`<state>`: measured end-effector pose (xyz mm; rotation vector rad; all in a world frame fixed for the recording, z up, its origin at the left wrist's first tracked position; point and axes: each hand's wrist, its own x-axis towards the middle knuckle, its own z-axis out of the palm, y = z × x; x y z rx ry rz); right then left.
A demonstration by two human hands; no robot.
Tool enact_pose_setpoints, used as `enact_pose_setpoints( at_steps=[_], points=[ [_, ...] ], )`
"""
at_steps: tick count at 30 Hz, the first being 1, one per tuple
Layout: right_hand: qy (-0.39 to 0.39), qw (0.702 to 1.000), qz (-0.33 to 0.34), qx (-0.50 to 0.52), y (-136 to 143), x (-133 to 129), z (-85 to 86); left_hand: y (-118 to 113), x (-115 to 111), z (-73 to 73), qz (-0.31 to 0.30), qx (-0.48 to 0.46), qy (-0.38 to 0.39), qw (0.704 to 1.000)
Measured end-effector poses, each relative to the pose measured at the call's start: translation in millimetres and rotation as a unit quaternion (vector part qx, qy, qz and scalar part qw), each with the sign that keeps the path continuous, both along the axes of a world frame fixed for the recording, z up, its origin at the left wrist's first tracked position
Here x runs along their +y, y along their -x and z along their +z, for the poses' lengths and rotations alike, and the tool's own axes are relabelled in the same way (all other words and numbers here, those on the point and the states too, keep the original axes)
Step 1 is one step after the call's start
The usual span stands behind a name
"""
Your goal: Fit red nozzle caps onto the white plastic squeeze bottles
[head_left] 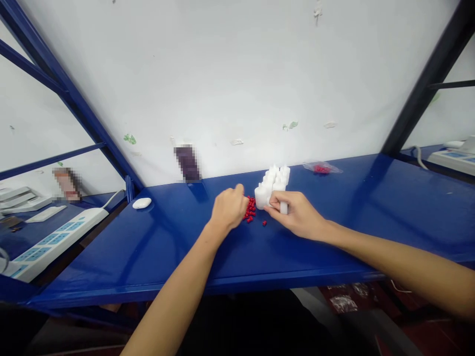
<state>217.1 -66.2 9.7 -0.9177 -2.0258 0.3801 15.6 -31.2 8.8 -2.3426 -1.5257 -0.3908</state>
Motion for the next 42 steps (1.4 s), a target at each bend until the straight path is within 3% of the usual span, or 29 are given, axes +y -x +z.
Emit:
enact_pose_setpoints(
  at_steps=[2,8,15,24,27,29,33,38,42],
  points=[
    [-0.027,0.999,-0.041,0.004,-8,1,1.4,11,3,2.3,0.035,-0.042,-0.011,0.998],
    [-0.148,0.982,-0.075,-0.095,-26,12,3.2,13,3,-1.5,-0.004,-0.021,0.032,0.999],
    [-0.112,0.961,-0.123,-0.221,-25,12,-4.3,9,3,-7.8,-0.001,0.029,0.091,0.995],
    [-0.111,0.973,-0.104,-0.175,-25,14,-2.9,8,0,-5.7,0.009,0.013,0.071,0.997],
    [-0.12,0.985,-0.075,-0.095,-26,10,0.7,10,-2,-4.6,-0.027,-0.031,0.048,0.998],
    [-0.101,0.994,-0.024,-0.031,-26,6,2.1,10,-3,-3.9,-0.1,-0.049,0.025,0.993],
    [0.035,0.994,0.091,0.059,-22,0,0.4,2,-11,-4.0,-0.233,-0.034,-0.02,0.972],
    [0.147,0.966,0.184,0.104,-11,-4,-0.3,-11,-19,-5.8,-0.232,-0.037,-0.029,0.972],
    [0.199,0.944,0.218,0.149,-7,-4,1.7,-16,-20,-4.3,-0.211,-0.038,-0.003,0.977]
  ],
)
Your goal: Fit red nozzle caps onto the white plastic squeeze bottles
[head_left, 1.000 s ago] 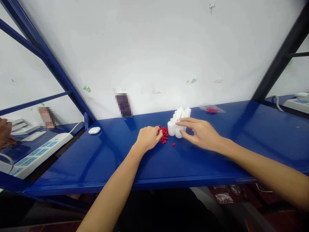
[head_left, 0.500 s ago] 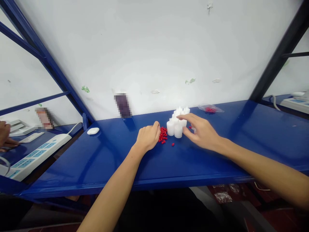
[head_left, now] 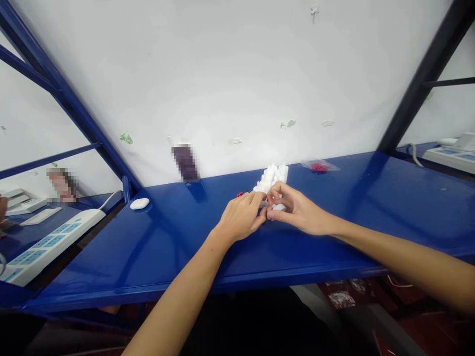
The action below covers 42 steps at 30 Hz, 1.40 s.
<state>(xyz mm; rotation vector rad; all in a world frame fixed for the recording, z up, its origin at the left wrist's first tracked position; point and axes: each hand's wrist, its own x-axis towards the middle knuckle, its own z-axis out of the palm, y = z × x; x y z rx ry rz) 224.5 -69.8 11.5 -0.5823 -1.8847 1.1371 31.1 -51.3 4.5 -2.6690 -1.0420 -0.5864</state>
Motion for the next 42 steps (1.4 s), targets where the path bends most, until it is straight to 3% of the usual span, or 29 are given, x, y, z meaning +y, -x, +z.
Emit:
enact_pose_setpoints(
  at_steps=[6,11,14,18,23,28,33,35,38,42],
  points=[
    [0.044,0.998,0.036,0.025,-2,2,1.6,2,1,-1.2,-0.056,-0.015,0.037,0.998],
    [0.038,0.999,0.029,0.02,-2,0,2.2,2,4,-6.0,-0.074,-0.001,0.013,0.997],
    [-0.067,0.997,-0.046,-0.013,0,-1,-0.6,1,6,-6.1,-0.035,0.026,-0.01,0.999],
    [-0.261,0.95,-0.144,-0.09,1,0,-3.0,1,6,-5.2,-0.011,0.059,-0.038,0.997],
    [-0.263,0.941,-0.118,-0.179,-2,-2,1.1,3,5,-6.3,-0.002,0.05,-0.071,0.996],
    [-0.252,0.944,-0.095,-0.193,-5,-3,0.6,2,6,-6.5,-0.01,0.057,-0.066,0.996],
    [-0.166,0.968,-0.041,-0.181,-1,1,-4.3,-1,5,-4.1,0.039,0.091,-0.045,0.994],
    [-0.149,0.972,-0.059,-0.169,3,1,-6.1,-5,4,-3.6,0.047,0.099,-0.035,0.993],
    [-0.201,0.959,-0.135,-0.148,8,0,-9.0,-7,4,-1.9,0.07,0.094,-0.019,0.993],
    [-0.308,0.92,-0.211,-0.124,4,-2,-8.2,5,7,3.6,0.172,0.03,-0.013,0.985]
  ],
)
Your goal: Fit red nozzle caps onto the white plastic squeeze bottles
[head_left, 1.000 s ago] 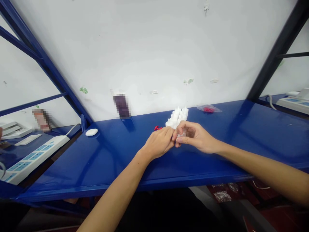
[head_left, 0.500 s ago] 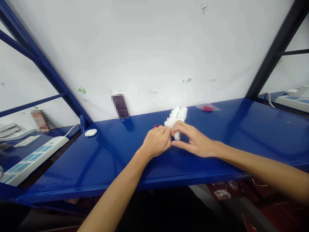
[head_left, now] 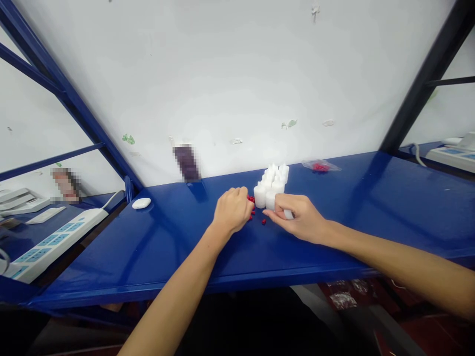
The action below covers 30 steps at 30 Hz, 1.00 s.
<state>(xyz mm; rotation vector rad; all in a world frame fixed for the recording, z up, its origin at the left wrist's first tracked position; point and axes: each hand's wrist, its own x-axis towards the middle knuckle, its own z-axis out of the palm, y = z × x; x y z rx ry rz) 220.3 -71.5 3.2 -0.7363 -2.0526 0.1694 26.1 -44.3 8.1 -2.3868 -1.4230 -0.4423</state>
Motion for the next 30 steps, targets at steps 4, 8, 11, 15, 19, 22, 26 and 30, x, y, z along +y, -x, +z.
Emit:
enact_pose_setpoints(
  at_steps=[4,8,11,15,19,22,26,30],
  points=[
    [-0.065,0.995,-0.062,-0.031,-15,7,7.1,16,6,0.8,0.04,-0.039,0.011,0.998],
    [-0.08,0.984,-0.124,-0.099,-25,20,5.4,18,12,-5.6,0.069,0.017,0.075,0.995],
    [-0.07,0.982,-0.118,-0.132,-26,28,-1.8,18,16,-9.4,0.081,0.037,0.095,0.992],
    [-0.048,0.98,-0.115,-0.156,-24,31,-7.1,19,17,-10.9,0.084,0.032,0.103,0.991],
    [-0.074,0.976,-0.131,-0.16,-23,29,-3.8,19,17,-10.6,0.084,0.012,0.09,0.992],
    [-0.1,0.973,-0.171,-0.115,-26,26,3.3,20,17,-9.9,0.082,-0.019,0.069,0.994],
    [-0.092,0.971,-0.218,-0.02,-37,29,19.0,21,20,-11.7,0.033,-0.12,0.04,0.991],
    [-0.065,0.975,-0.213,0.0,-50,44,37.9,23,30,-17.7,0.004,-0.258,0.026,0.966]
  ],
)
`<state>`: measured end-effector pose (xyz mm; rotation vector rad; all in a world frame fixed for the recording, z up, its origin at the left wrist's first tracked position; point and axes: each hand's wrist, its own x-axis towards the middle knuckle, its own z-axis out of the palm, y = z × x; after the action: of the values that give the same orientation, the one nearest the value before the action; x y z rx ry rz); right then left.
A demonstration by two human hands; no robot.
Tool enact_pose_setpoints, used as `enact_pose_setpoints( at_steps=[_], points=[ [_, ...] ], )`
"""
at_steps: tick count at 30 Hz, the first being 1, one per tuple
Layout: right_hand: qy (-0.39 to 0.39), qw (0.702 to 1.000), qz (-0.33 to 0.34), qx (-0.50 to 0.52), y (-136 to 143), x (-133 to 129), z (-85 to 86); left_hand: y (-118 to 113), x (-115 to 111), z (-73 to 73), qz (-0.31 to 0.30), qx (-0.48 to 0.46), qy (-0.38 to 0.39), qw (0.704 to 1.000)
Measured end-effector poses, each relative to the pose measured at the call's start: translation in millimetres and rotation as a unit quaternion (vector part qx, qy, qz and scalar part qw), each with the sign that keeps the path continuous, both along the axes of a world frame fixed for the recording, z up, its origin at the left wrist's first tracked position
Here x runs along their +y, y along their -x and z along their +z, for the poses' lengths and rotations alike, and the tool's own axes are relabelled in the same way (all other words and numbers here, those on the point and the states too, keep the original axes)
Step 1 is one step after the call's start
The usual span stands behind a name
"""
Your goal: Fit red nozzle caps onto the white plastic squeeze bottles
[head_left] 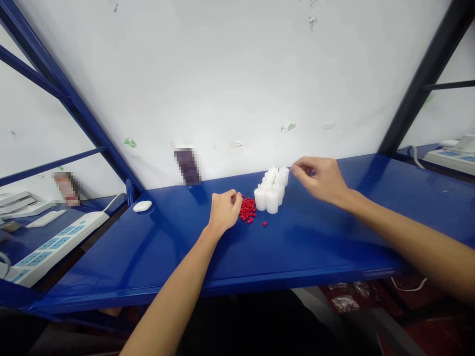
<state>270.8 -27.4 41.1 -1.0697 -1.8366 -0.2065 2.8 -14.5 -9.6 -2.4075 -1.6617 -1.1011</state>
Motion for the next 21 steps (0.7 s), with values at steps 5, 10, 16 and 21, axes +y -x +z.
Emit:
enact_pose_setpoints(
  at_steps=[5,10,16,21],
  points=[
    [-0.009,0.997,0.059,-0.051,-13,26,5.0,2,4,-1.3,0.028,-0.038,-0.015,0.999],
    [-0.025,0.999,0.025,0.006,-25,42,-16.8,-4,-8,2.9,-0.092,0.066,0.004,0.994],
    [0.006,0.997,0.008,0.076,-38,47,-33.1,-13,-9,-2.1,-0.125,0.142,0.159,0.969],
    [0.052,0.997,0.045,0.019,-37,50,-37.3,-12,-8,-4.0,-0.142,0.157,0.194,0.958]
  ],
)
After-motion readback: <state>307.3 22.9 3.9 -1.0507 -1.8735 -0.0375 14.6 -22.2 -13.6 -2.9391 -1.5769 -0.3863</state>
